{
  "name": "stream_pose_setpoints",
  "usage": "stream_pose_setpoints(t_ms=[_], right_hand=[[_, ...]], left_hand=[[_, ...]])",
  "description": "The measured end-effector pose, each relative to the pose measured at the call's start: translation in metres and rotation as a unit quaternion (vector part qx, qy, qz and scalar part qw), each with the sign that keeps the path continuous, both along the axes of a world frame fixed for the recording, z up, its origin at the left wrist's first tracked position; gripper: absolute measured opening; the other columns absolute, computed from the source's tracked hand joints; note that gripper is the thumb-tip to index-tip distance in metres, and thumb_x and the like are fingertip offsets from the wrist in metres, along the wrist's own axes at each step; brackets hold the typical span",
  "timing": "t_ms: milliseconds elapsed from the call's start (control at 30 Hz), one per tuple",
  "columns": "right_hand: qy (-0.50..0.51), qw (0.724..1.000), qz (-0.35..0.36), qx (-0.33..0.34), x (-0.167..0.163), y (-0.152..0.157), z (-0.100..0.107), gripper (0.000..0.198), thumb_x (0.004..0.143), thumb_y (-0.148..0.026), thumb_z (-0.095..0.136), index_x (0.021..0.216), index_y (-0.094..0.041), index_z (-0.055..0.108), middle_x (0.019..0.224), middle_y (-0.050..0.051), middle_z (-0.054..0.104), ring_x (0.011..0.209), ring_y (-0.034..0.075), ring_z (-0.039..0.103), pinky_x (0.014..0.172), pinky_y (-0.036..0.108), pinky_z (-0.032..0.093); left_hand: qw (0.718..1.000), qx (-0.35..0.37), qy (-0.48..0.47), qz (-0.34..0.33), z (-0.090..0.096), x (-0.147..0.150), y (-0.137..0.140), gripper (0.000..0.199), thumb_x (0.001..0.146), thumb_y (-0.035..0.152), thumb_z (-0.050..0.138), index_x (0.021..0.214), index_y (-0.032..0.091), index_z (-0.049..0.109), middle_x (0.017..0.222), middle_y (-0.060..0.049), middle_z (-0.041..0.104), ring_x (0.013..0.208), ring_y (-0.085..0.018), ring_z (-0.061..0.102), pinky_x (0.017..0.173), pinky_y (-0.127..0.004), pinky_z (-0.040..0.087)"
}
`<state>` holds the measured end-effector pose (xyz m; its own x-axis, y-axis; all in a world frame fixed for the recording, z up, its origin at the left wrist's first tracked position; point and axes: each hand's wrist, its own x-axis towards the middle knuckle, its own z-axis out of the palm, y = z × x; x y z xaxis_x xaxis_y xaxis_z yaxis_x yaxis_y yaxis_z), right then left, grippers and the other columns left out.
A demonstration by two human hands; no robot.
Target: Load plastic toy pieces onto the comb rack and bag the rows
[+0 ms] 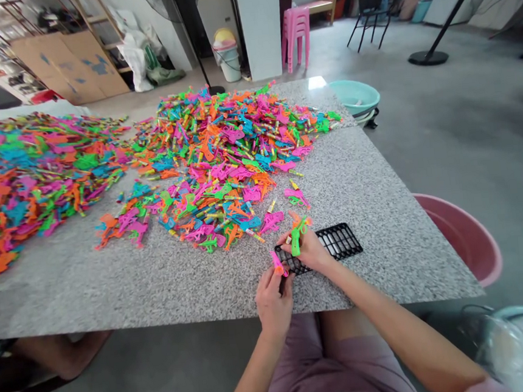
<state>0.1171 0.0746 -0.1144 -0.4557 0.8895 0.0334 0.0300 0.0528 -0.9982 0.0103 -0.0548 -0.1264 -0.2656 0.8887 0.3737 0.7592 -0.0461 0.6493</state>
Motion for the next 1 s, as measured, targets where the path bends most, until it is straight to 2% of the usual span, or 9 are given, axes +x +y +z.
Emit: stream_pose_setpoints(t_ms=[100,267,467,600,667,767,867,933,1000], right_hand=[[-0.034,0.999,-0.009,0.032,0.001,-0.002,0.005,0.050,0.078,-0.031,0.067,0.126,-0.024,0.054,0.087,0.002,0.072,0.073,0.020,0.065,0.079,0.036,0.052],[-0.100,0.989,-0.020,0.102,0.003,-0.003,0.008,0.027,0.081,-0.026,0.065,0.108,-0.023,0.066,0.096,0.005,0.071,0.085,0.022,0.066,0.089,0.039,0.050],[-0.081,0.986,-0.061,0.134,0.000,-0.001,0.004,0.016,0.081,-0.036,0.068,0.089,-0.023,0.069,0.103,0.008,0.069,0.105,0.025,0.062,0.098,0.042,0.046],[-0.075,0.986,-0.043,0.146,0.003,-0.003,0.008,0.016,0.085,-0.038,0.063,0.085,-0.023,0.068,0.096,0.006,0.070,0.097,0.025,0.064,0.093,0.040,0.047],[-0.111,0.979,-0.058,0.161,0.013,-0.008,0.017,0.016,0.089,-0.037,0.059,0.087,-0.023,0.067,0.093,0.007,0.070,0.089,0.024,0.064,0.087,0.037,0.048],[-0.187,0.957,-0.091,0.202,0.039,-0.024,0.040,0.018,0.092,-0.036,0.054,0.087,-0.022,0.064,0.082,0.007,0.065,0.076,0.022,0.060,0.073,0.033,0.046],[-0.206,0.947,-0.066,0.236,0.060,-0.050,0.071,0.019,0.093,-0.038,0.054,0.084,-0.022,0.061,0.079,0.005,0.060,0.070,0.019,0.055,0.064,0.031,0.042],[-0.193,0.954,-0.025,0.230,0.069,-0.069,0.091,0.021,0.094,-0.037,0.053,0.080,-0.023,0.059,0.076,0.004,0.057,0.065,0.017,0.053,0.059,0.029,0.040],[-0.178,0.961,0.004,0.212,0.076,-0.085,0.106,0.024,0.094,-0.038,0.053,0.075,-0.024,0.056,0.070,0.002,0.054,0.061,0.016,0.051,0.055,0.029,0.038]], left_hand=[[1.000,-0.004,-0.001,0.001,-0.001,0.000,0.000,0.015,0.092,0.027,0.059,0.104,0.023,0.067,0.098,-0.006,0.070,0.093,-0.022,0.067,0.083,-0.034,0.054],[1.000,-0.008,-0.004,0.001,0.000,0.000,-0.001,0.015,0.092,0.027,0.059,0.103,0.023,0.067,0.098,-0.006,0.070,0.093,-0.022,0.067,0.084,-0.034,0.054],[1.000,-0.016,-0.012,-0.001,0.001,0.001,0.001,0.015,0.092,0.028,0.058,0.103,0.023,0.067,0.097,-0.007,0.070,0.092,-0.022,0.066,0.083,-0.035,0.054],[0.999,-0.023,-0.022,-0.002,0.001,-0.001,0.001,0.016,0.091,0.029,0.059,0.104,0.022,0.064,0.096,-0.007,0.069,0.091,-0.023,0.066,0.082,-0.036,0.055],[0.999,-0.026,-0.042,-0.013,0.008,-0.007,-0.004,0.032,0.085,0.032,0.064,0.115,0.020,0.058,0.103,-0.009,0.067,0.096,-0.024,0.066,0.086,-0.038,0.055],[0.991,0.024,-0.129,-0.014,0.038,-0.015,-0.018,0.056,0.081,0.033,0.066,0.131,0.018,0.046,0.123,-0.014,0.058,0.115,-0.028,0.059,0.097,-0.043,0.051],[0.974,0.103,-0.201,0.008,0.087,-0.011,-0.025,0.053,0.085,0.032,0.062,0.134,0.018,0.046,0.134,-0.016,0.052,0.127,-0.031,0.051,0.106,-0.049,0.044],[0.968,0.077,-0.239,-0.026,0.119,0.001,-0.023,0.058,0.086,0.032,0.063,0.139,0.020,0.043,0.140,-0.015,0.050,0.129,-0.031,0.050,0.108,-0.048,0.044],[0.951,0.005,-0.296,-0.088,0.140,0.017,-0.017,0.063,0.086,0.033,0.065,0.142,0.022,0.040,0.136,-0.013,0.057,0.121,-0.028,0.058,0.101,-0.044,0.051]])
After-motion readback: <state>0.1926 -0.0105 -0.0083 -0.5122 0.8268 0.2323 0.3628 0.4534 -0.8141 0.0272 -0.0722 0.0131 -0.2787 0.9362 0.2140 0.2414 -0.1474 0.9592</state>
